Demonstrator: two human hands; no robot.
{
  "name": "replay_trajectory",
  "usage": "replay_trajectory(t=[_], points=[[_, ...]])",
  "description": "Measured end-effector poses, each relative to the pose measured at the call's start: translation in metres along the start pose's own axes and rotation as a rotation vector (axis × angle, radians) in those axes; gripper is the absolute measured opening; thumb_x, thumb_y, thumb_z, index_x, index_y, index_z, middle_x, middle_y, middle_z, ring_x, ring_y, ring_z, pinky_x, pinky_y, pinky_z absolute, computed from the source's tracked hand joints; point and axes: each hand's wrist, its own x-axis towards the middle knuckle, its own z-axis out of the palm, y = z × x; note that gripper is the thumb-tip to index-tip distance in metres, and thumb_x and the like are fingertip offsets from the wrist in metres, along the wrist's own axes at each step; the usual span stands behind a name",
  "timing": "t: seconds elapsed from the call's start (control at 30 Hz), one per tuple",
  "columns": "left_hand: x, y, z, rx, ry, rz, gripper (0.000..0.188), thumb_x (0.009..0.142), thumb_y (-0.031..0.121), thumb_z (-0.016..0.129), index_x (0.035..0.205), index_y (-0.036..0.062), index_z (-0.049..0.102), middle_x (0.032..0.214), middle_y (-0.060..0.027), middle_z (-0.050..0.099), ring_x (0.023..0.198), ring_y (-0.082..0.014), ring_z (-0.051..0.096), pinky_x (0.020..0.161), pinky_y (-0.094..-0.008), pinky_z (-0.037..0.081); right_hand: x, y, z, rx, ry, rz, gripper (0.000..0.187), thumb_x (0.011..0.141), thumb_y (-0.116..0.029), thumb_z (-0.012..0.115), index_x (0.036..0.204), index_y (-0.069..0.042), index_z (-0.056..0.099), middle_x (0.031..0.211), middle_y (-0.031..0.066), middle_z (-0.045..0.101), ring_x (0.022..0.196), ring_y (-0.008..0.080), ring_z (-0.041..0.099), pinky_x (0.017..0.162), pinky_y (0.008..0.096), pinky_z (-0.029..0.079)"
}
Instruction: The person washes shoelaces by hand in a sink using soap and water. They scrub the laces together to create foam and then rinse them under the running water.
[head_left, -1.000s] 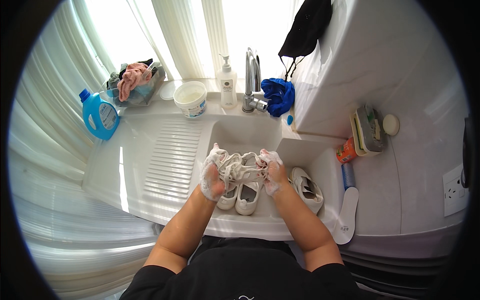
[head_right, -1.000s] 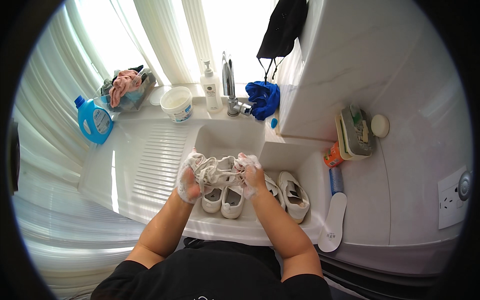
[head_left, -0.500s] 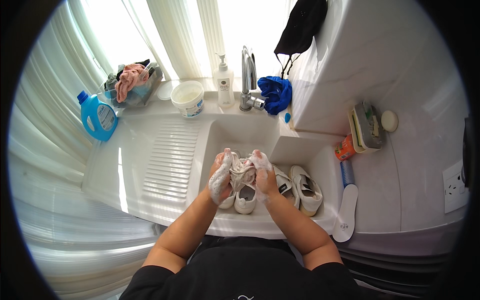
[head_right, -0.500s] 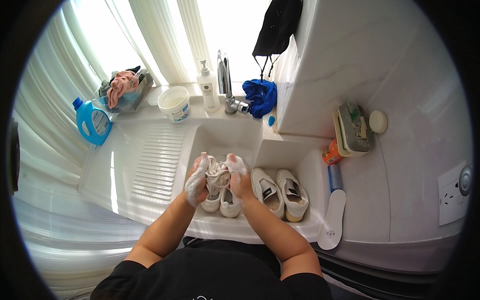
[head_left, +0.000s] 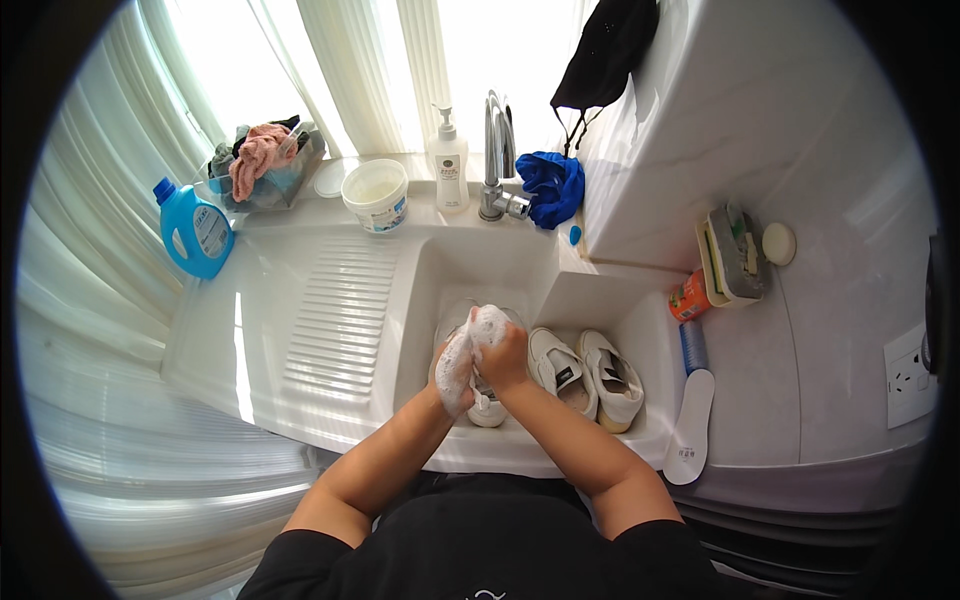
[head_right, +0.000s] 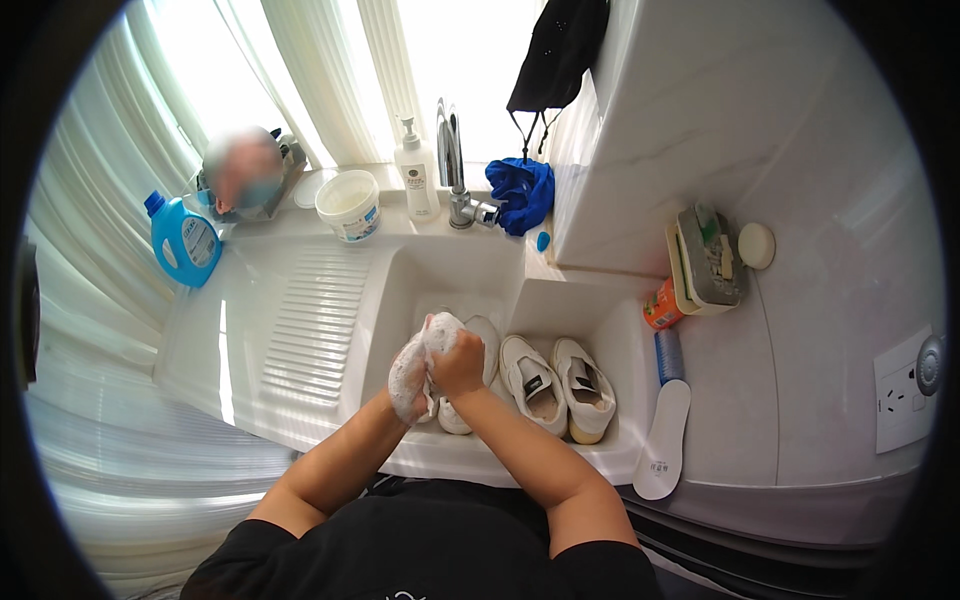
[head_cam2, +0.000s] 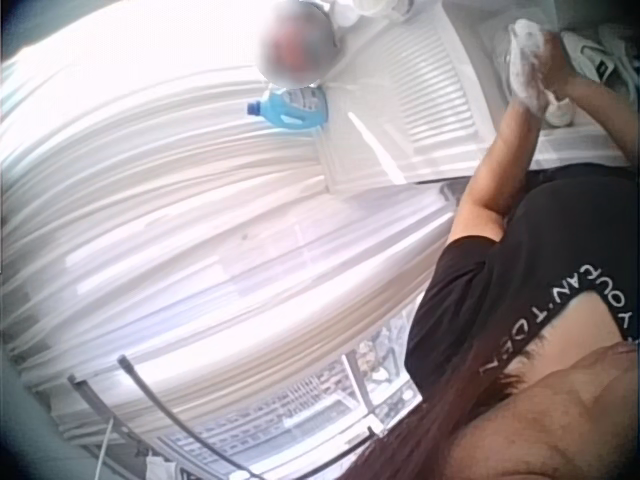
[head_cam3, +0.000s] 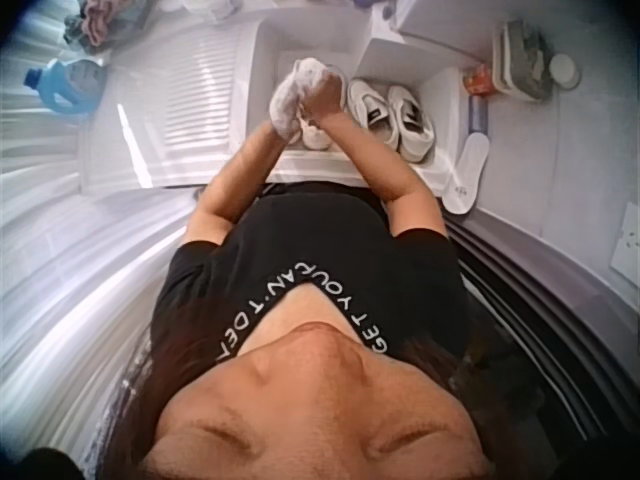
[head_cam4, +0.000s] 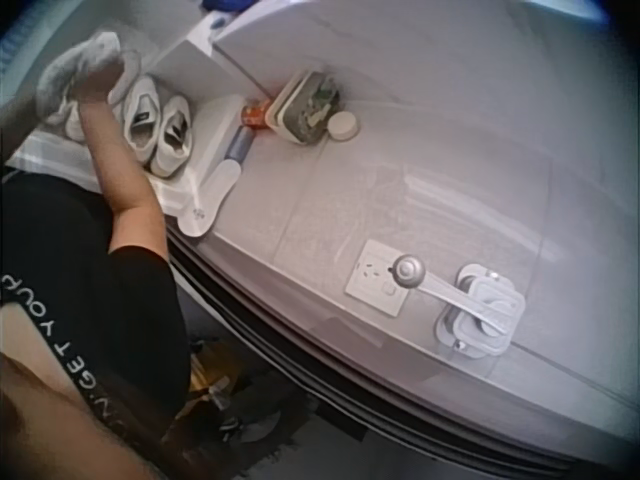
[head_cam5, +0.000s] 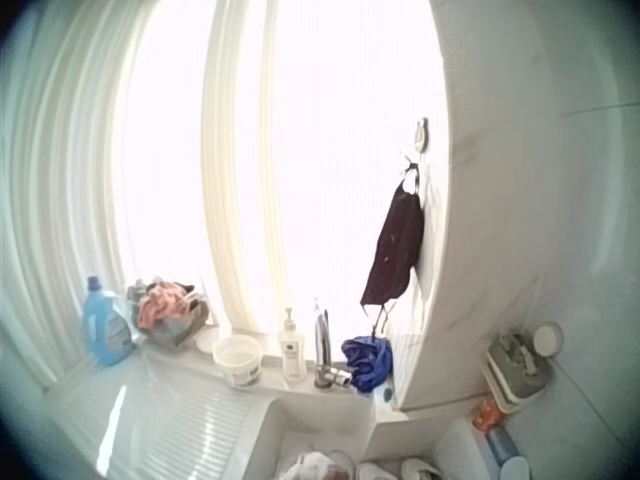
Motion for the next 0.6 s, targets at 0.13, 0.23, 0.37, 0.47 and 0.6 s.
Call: replay_trajectory(t=[0.13, 0.23, 0.37, 0.47, 0.6], points=[[0.031, -0.003, -0.053, -0.257, -0.686, -0.171, 0.023, 0.092, 0.031, 0.049, 0.095, 0.0098, 0.059, 0.092, -0.0057, 0.061, 0.084, -0.0185, 0.061, 0.072, -0.0315, 0.051, -0.017, -0.048, -0.003, -0.028, 0.101, -0.293, 0.017, 0.064, -0.011, 0.063, 0.079, -0.001, 0.061, 0.069, 0.0199, 0.06, 0.066, 0.0373, 0.06, 0.061, 0.0399, 0.049], [0.009, -0.009, -0.02, -0.122, -0.328, -0.099, 0.024, 0.091, 0.027, 0.052, 0.103, 0.0072, 0.058, 0.096, -0.0046, 0.061, 0.088, -0.0177, 0.06, 0.075, -0.0321, 0.051, -0.01, -0.022, 0.006, -0.074, 0.106, -0.23, 0.012, 0.068, -0.013, 0.064, 0.076, -0.004, 0.062, 0.066, 0.0186, 0.06, 0.063, 0.0374, 0.059, 0.056, 0.0418, 0.047], [-0.019, -0.009, -0.005, 0.36, -0.245, 0.377, 0.033, 0.091, 0.036, 0.05, 0.103, 0.0065, 0.056, 0.099, -0.0072, 0.059, 0.09, -0.0204, 0.059, 0.076, -0.033, 0.051, 0.009, -0.008, -0.004, -0.06, 0.097, 0.018, 0.013, 0.067, -0.012, 0.062, 0.078, -0.006, 0.063, 0.068, 0.0194, 0.06, 0.063, 0.0371, 0.059, 0.057, 0.0419, 0.047], [0.014, -0.006, -0.036, -0.154, -0.475, -0.119, 0.034, 0.092, 0.04, 0.045, 0.096, 0.0076, 0.056, 0.093, -0.0059, 0.059, 0.084, -0.0212, 0.06, 0.071, -0.0335, 0.052, -0.024, -0.038, 0.0, -0.058, 0.035, -0.402, 0.02, 0.063, -0.014, 0.066, 0.08, -0.005, 0.063, 0.076, 0.0183, 0.061, 0.07, 0.0378, 0.059, 0.062, 0.0414, 0.048], [0.011, -0.006, -0.033, -0.083, -0.288, -0.116, 0.031, 0.092, 0.034, 0.046, 0.092, 0.0059, 0.058, 0.089, -0.0074, 0.061, 0.081, -0.0211, 0.061, 0.071, -0.0333, 0.053, 0.003, 0.005, -0.006, -0.049, 0.02, -0.049, 0.026, 0.061, -0.013, 0.068, 0.084, -0.003, 0.062, 0.076, 0.0209, 0.061, 0.074, 0.0389, 0.06, 0.064, 0.0415, 0.048]])
